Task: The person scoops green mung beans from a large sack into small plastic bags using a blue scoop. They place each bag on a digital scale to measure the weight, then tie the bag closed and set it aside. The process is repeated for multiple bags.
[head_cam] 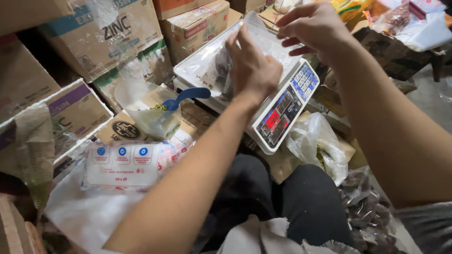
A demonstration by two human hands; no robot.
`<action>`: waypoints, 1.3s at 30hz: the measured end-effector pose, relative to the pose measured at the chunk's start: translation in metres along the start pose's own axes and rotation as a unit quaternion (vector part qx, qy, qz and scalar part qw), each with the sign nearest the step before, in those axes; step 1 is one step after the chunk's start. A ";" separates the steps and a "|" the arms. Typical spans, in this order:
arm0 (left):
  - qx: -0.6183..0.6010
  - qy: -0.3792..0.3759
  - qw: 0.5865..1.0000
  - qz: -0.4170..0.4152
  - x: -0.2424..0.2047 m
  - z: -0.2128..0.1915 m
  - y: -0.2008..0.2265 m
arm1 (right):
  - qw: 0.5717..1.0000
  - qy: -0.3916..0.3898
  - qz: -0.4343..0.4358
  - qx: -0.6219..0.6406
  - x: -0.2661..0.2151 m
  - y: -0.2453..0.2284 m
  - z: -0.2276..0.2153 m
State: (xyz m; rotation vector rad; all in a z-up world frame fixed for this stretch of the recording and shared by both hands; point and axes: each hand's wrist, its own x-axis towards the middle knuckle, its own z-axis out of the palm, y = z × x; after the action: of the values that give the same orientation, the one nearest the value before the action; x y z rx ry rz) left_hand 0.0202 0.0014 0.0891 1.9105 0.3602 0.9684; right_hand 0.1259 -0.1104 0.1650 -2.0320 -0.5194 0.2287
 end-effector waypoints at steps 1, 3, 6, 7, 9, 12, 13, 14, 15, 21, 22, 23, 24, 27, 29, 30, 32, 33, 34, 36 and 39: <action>0.022 0.035 0.998 0.039 0.011 0.000 0.001 | 1.000 -0.015 0.001 -0.012 0.000 0.002 0.001; 0.055 0.031 0.997 0.032 0.022 0.002 -0.002 | 0.998 -0.044 0.002 -0.036 0.000 0.006 0.006; 0.078 -0.039 0.996 -0.029 0.044 0.009 -0.019 | 0.990 -0.106 -0.076 -0.058 0.002 0.011 0.012; 0.078 -0.028 0.997 0.002 0.051 0.012 -0.025 | 0.988 -0.110 -0.086 -0.069 0.002 0.011 0.013; 0.102 -0.023 0.993 0.051 0.065 0.018 -0.035 | 0.983 -0.119 -0.108 -0.093 0.004 0.008 0.018; 0.156 -0.040 0.985 0.057 0.077 0.019 -0.039 | 0.989 -0.084 -0.080 -0.095 0.007 0.001 0.023; 0.163 -0.045 0.985 0.025 0.080 0.017 -0.037 | 0.991 -0.068 -0.071 -0.094 0.008 -0.001 0.024; 0.169 -0.051 0.984 -0.006 0.084 0.015 -0.034 | 0.992 -0.052 -0.062 -0.094 0.010 -0.004 0.023; 0.180 -0.060 0.982 -0.022 0.088 0.012 -0.030 | 0.994 -0.036 -0.053 -0.094 0.011 -0.005 0.023; 0.177 -0.113 0.977 -0.043 0.117 0.007 -0.027 | 0.974 0.028 -0.085 -0.208 0.026 -0.005 0.027; 0.165 -0.091 0.982 0.005 0.120 0.009 -0.030 | 0.972 0.029 -0.087 -0.218 0.028 -0.003 0.027; 0.152 -0.069 0.985 0.053 0.122 0.010 -0.032 | 0.969 0.030 -0.090 -0.228 0.030 -0.001 0.027; 0.196 -0.083 0.977 0.018 0.125 0.011 -0.032 | 0.966 0.031 -0.093 -0.239 0.031 -0.001 0.027; 0.283 -0.131 0.948 -0.062 0.130 0.002 -0.023 | 0.962 0.026 -0.081 -0.258 0.034 0.000 0.026; 0.286 -0.171 0.939 -0.085 0.126 -0.010 -0.014 | 0.969 0.027 -0.051 -0.239 0.036 0.001 0.028; 0.283 -0.162 0.942 -0.077 0.123 -0.015 -0.007 | 0.972 0.029 -0.036 -0.230 0.036 0.003 0.028; 0.278 -0.144 0.948 -0.062 0.116 -0.020 0.006 | 0.965 0.003 -0.051 -0.255 0.037 0.007 0.028; 0.273 -0.144 0.950 -0.054 0.114 -0.022 0.011 | 0.962 -0.010 -0.057 -0.268 0.037 0.011 0.027; 0.268 -0.143 0.952 -0.047 0.113 -0.025 0.014 | 0.933 0.036 -0.128 -0.333 0.038 0.014 0.027; 0.250 -0.138 0.958 -0.038 0.112 -0.029 0.015 | 0.844 0.123 -0.266 -0.450 0.040 0.019 0.024; 0.214 -0.115 0.970 -0.030 0.116 -0.027 0.009 | 0.860 0.166 -0.342 -0.341 0.046 0.021 0.021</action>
State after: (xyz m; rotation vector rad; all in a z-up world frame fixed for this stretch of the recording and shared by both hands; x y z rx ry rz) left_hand 0.0735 0.0822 0.1588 2.3601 0.5176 0.6521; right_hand 0.1649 -0.0821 0.1391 -2.3149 -1.1727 -0.8363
